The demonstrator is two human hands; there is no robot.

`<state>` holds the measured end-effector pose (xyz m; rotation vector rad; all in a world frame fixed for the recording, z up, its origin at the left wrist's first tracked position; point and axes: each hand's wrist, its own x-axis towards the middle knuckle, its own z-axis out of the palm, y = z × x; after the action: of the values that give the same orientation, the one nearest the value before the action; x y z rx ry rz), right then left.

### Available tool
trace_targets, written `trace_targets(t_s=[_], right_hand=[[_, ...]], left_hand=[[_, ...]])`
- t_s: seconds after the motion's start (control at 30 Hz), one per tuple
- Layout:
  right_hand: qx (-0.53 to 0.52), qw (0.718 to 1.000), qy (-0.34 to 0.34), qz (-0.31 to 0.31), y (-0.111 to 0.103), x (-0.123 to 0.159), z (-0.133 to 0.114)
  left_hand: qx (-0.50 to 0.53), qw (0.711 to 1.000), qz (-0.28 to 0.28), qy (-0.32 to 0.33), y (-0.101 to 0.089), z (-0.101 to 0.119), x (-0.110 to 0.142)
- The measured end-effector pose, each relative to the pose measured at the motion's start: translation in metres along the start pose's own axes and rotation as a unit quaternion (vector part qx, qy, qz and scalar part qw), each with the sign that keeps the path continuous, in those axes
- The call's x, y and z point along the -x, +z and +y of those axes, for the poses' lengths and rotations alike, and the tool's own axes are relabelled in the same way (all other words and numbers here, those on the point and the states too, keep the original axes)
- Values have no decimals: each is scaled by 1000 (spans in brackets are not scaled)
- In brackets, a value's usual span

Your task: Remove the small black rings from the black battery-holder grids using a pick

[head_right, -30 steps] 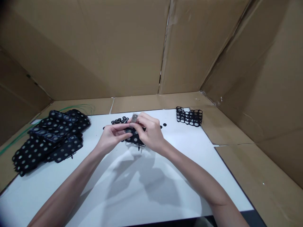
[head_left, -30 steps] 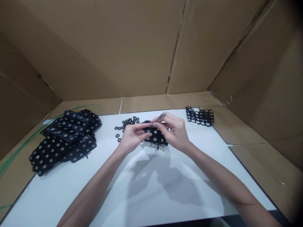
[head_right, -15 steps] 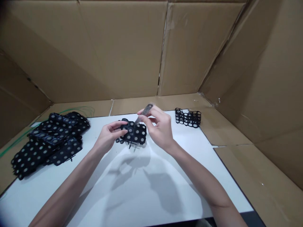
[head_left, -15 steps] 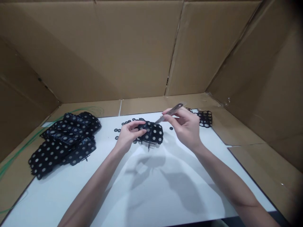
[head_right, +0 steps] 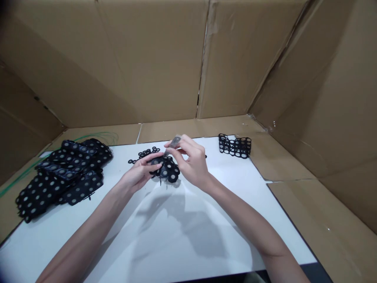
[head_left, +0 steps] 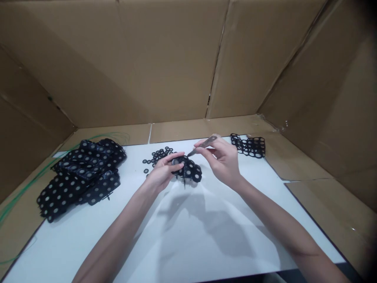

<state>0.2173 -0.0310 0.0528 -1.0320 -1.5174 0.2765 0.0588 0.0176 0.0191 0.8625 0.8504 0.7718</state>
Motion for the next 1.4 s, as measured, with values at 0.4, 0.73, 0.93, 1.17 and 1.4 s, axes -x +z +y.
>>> trace_targets(t_s=[0.4, 0.73, 0.93, 1.17, 1.4], right_hand=[[7, 999, 12, -49, -5, -3, -3], [-68, 997, 27, -6, -4, 1, -10], [-67, 998, 4, 0, -3, 2, -11], [-57, 998, -15, 7, -2, 3, -10], [-42, 999, -12, 1, -2, 2, -8]], left_hand=[[-246, 967, -40, 49, -10, 6, 1], [-254, 955, 23, 152, 0, 16, 15], [-250, 949, 12, 191, 5, 14, 18], [-286, 933, -6, 218, 5, 13, 21], [-291, 933, -6, 210, 5, 14, 19]])
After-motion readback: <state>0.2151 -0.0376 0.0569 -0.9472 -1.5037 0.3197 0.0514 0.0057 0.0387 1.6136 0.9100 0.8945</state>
